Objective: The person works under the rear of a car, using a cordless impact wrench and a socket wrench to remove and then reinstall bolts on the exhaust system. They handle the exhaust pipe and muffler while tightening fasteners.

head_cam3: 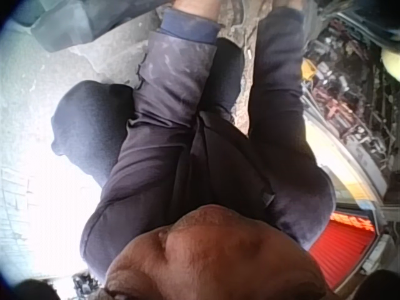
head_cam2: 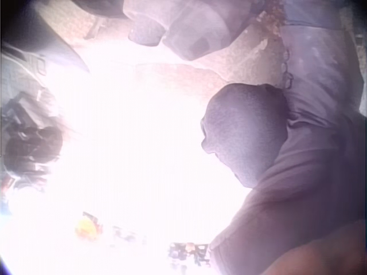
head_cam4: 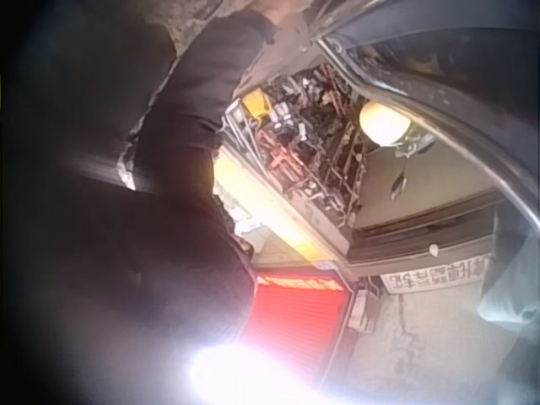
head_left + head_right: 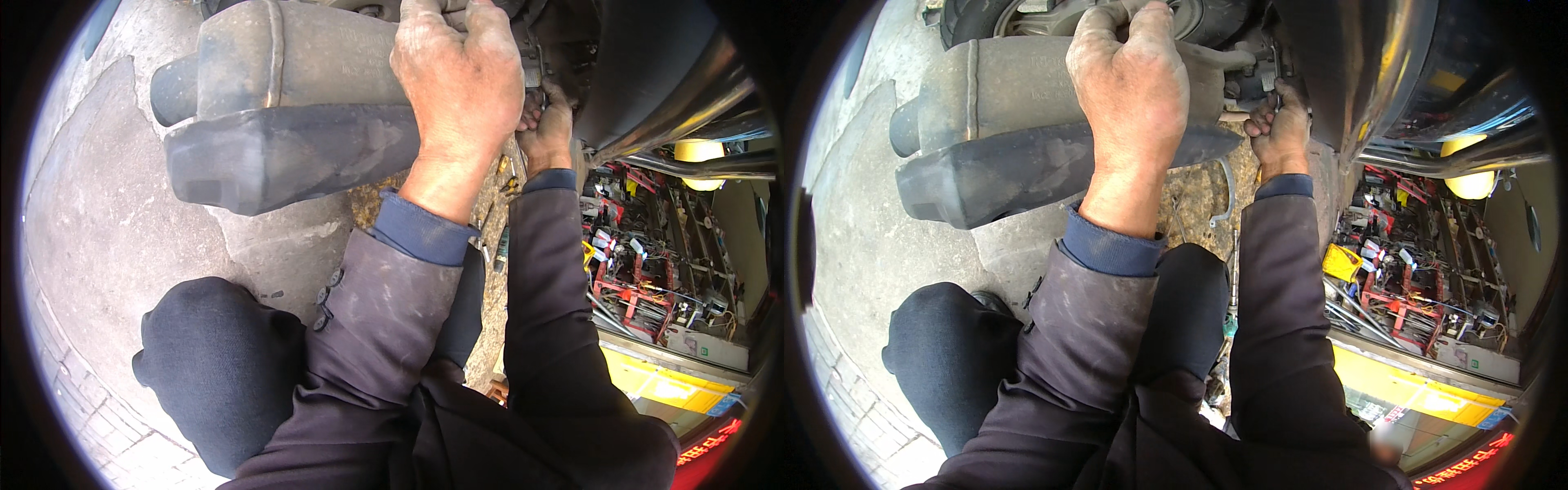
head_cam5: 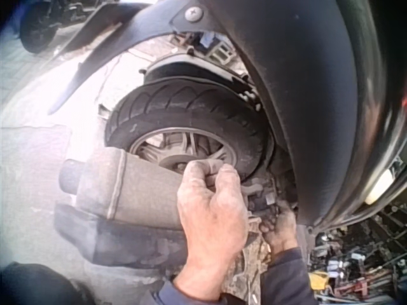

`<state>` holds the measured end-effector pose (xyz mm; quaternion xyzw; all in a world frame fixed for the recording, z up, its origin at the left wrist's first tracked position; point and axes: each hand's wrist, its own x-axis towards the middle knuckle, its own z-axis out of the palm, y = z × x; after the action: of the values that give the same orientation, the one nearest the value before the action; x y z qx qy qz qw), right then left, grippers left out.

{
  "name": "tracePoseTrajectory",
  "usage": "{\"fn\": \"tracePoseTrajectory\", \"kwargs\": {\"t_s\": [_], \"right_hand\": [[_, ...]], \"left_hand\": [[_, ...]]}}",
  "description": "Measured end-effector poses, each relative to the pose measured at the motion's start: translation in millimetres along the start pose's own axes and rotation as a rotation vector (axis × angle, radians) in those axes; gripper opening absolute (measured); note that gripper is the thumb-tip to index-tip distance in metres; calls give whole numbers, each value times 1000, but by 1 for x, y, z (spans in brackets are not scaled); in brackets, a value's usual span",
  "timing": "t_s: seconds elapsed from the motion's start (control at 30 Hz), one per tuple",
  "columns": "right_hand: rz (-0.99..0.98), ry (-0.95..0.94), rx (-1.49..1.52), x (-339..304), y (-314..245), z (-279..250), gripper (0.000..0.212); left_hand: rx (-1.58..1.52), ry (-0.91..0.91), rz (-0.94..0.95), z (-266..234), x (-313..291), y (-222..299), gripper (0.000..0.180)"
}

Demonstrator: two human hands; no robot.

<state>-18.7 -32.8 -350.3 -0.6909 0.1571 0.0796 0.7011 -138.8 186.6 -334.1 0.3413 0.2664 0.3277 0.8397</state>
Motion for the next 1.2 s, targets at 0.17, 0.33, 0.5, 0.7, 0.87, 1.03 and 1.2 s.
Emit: {"fn": "tracePoseTrajectory", "kwargs": {"t_s": [0.17, 0.33, 0.5, 0.7, 0.87, 1.03, 1.2], "right_hand": [[-152, 119, 19, -2, 4, 5, 15], [-271, 121, 1, -5, 12, 11, 8], [-240, 101, 8, 1, 12, 8, 9], [-142, 121, -15, 7, 3, 15, 8], [-104, 256, -145, 7, -6, 27, 9], [-35, 209, -160, 5, -10, 32, 10], [-40, 252, -53, 12, -6, 51, 17]], "left_hand": [[-7, -3, 8, 4, 0, -9, 21], [-13, -17, 30, 2, 1, -9, 21], [29, -5, -12, 3, 0, -6, 22], [0, -8, 79, 4, -1, -10, 22], [-6, -24, -26, 5, -2, -13, 22], [15, -2, 135, 5, -2, -12, 22], [80, -75, 37, 0, -3, -17, 19]]}}
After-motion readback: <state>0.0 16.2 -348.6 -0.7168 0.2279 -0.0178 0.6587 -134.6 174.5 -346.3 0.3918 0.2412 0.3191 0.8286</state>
